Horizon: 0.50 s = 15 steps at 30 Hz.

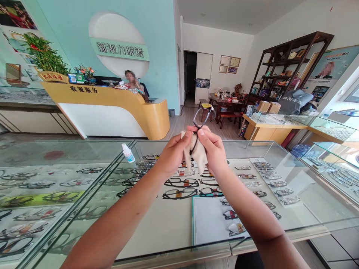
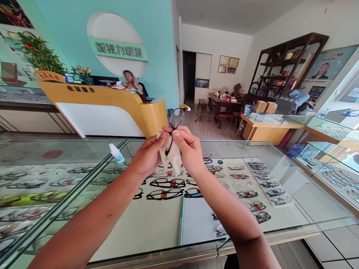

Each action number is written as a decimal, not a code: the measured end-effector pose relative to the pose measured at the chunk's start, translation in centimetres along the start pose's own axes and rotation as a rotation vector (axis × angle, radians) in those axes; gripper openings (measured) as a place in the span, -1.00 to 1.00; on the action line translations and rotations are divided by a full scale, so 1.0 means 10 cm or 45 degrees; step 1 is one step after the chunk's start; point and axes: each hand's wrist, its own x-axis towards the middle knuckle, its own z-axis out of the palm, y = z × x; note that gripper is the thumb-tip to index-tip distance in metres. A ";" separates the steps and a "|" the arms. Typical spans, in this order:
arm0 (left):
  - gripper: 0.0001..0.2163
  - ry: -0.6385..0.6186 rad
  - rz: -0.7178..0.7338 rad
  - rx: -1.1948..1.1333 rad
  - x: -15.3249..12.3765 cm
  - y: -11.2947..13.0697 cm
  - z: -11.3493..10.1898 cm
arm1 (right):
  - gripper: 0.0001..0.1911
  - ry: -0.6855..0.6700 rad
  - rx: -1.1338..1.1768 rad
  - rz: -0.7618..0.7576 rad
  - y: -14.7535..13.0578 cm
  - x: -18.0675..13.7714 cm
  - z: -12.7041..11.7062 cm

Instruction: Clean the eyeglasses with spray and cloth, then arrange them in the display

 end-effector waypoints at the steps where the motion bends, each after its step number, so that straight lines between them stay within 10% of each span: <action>1: -0.45 -0.048 -0.063 -0.022 0.00 0.03 -0.02 | -0.70 0.012 0.032 0.027 -0.03 0.01 -0.01; 8: -0.48 -0.300 -0.085 0.103 -0.03 0.13 -0.10 | -0.61 0.072 0.149 0.235 -0.08 0.02 -0.03; 15: -0.44 0.019 0.044 0.156 0.00 -0.06 -0.02 | -0.61 0.057 0.114 0.097 0.04 -0.02 0.08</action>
